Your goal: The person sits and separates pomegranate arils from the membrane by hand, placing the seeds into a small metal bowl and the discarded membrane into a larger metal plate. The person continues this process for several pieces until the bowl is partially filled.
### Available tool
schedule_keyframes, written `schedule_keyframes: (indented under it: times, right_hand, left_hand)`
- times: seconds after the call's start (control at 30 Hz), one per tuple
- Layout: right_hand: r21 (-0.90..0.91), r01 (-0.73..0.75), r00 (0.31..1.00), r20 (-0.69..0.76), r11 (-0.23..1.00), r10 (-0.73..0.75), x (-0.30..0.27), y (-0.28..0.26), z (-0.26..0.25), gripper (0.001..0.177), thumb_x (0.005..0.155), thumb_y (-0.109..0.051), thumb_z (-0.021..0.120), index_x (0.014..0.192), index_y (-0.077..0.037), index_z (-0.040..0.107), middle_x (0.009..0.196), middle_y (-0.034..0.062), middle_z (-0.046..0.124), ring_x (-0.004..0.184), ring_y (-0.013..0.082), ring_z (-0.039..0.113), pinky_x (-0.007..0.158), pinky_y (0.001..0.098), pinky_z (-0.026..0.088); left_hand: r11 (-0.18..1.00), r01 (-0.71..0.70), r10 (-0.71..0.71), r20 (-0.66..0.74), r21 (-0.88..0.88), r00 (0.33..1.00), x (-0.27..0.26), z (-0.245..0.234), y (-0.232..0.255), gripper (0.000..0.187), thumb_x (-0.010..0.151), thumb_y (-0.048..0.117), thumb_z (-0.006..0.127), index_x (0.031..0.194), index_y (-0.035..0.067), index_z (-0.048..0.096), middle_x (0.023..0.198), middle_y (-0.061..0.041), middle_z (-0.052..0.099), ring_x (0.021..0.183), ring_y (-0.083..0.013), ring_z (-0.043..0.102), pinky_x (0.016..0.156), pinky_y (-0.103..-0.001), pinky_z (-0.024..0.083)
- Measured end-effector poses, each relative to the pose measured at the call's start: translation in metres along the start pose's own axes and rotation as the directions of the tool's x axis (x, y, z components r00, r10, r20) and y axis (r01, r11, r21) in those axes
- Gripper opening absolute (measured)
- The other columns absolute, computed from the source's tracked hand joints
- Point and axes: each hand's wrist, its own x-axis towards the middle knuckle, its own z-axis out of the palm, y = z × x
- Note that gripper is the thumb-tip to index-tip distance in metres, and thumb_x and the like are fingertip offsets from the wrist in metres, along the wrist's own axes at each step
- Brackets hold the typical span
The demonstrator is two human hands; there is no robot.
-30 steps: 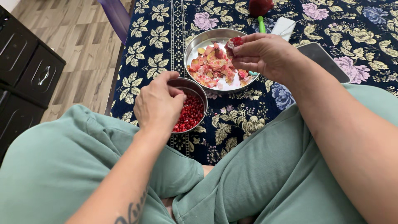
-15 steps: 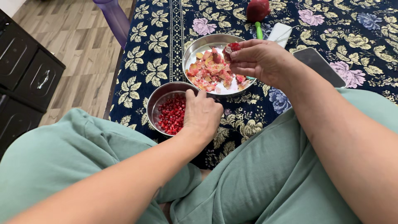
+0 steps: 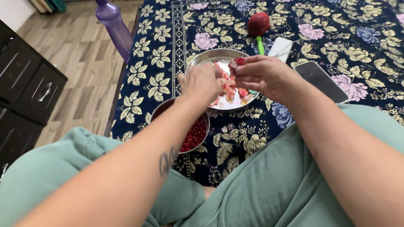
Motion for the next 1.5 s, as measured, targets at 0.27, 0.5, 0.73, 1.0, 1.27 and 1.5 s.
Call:
schedule_keyframes:
  times: [0.27,0.5,0.73,1.0,1.27,1.5]
  right_hand:
    - [-0.064,0.000,1.000,0.005,0.998,0.000,-0.005,-0.001,0.005,0.042,0.086,-0.001,0.071,0.126,0.001,0.064,0.107,0.0143,0.074,0.092,0.0227,0.076,0.084,0.0315,0.067]
    - [-0.117,0.000,1.000,0.028,0.993,0.004,-0.011,-0.003,0.010,0.042,0.087,-0.001,0.072,0.128,0.001,0.063,0.105,0.0157,0.074,0.090,0.0210,0.076,0.082,0.0290,0.066]
    - [-0.102,-0.003,1.000,0.028,0.995,0.006,-0.014,-0.004,0.008,0.032,0.088,-0.003,0.073,0.119,0.000,0.068,0.102,0.0115,0.076,0.087,0.0182,0.076,0.079,0.0280,0.065]
    - [-0.072,-0.013,0.999,0.047,0.997,0.017,-0.010,-0.001,0.006,0.030,0.086,-0.002,0.072,0.116,-0.001,0.067,0.102,0.0124,0.075,0.088,0.0192,0.076,0.079,0.0289,0.066]
    - [-0.054,-0.024,0.999,0.045,0.998,0.026,-0.008,-0.004,0.009,0.030,0.087,-0.002,0.071,0.118,-0.001,0.068,0.103,0.0116,0.075,0.090,0.0188,0.075,0.080,0.0295,0.065]
    - [-0.036,-0.019,1.000,0.016,0.999,0.019,-0.013,-0.006,0.008,0.032,0.086,-0.001,0.071,0.117,-0.002,0.066,0.104,0.0111,0.075,0.090,0.0190,0.076,0.081,0.0294,0.065]
  left_hand:
    - [0.986,0.061,-0.058,0.021,-0.154,0.998,-0.007,-0.008,-0.019,0.025,0.079,0.025,0.079,0.104,0.030,0.079,0.107,0.001,0.077,0.106,-0.0198,0.071,0.097,-0.043,0.052]
    - [0.998,-0.018,0.014,0.071,0.057,0.997,-0.054,-0.005,-0.011,0.018,0.085,0.020,0.072,0.101,0.027,0.079,0.124,-0.005,0.071,0.125,-0.0243,0.060,0.111,-0.054,0.044]
    - [0.732,-0.290,0.317,0.068,0.616,0.946,-0.073,0.034,-0.009,0.024,0.091,0.030,0.062,0.095,0.016,0.081,0.168,-0.017,0.020,0.155,-0.0465,0.005,0.106,-0.086,-0.002]
    - [0.699,-0.275,0.224,0.163,0.660,0.961,-0.071,0.048,-0.006,0.027,0.090,0.030,0.061,0.105,0.015,0.078,0.169,-0.019,0.013,0.153,-0.0500,-0.006,0.103,-0.086,-0.006]
    - [0.677,-0.232,0.102,0.223,0.698,0.969,-0.067,0.038,-0.003,0.026,0.093,0.028,0.061,0.110,0.015,0.076,0.172,-0.019,0.007,0.155,-0.0499,-0.006,0.103,-0.087,-0.005]
    - [0.723,-0.160,0.083,0.146,0.672,0.986,-0.065,0.048,-0.006,0.028,0.094,0.027,0.057,0.114,0.016,0.074,0.170,-0.019,0.013,0.153,-0.0486,-0.001,0.102,-0.087,-0.003]
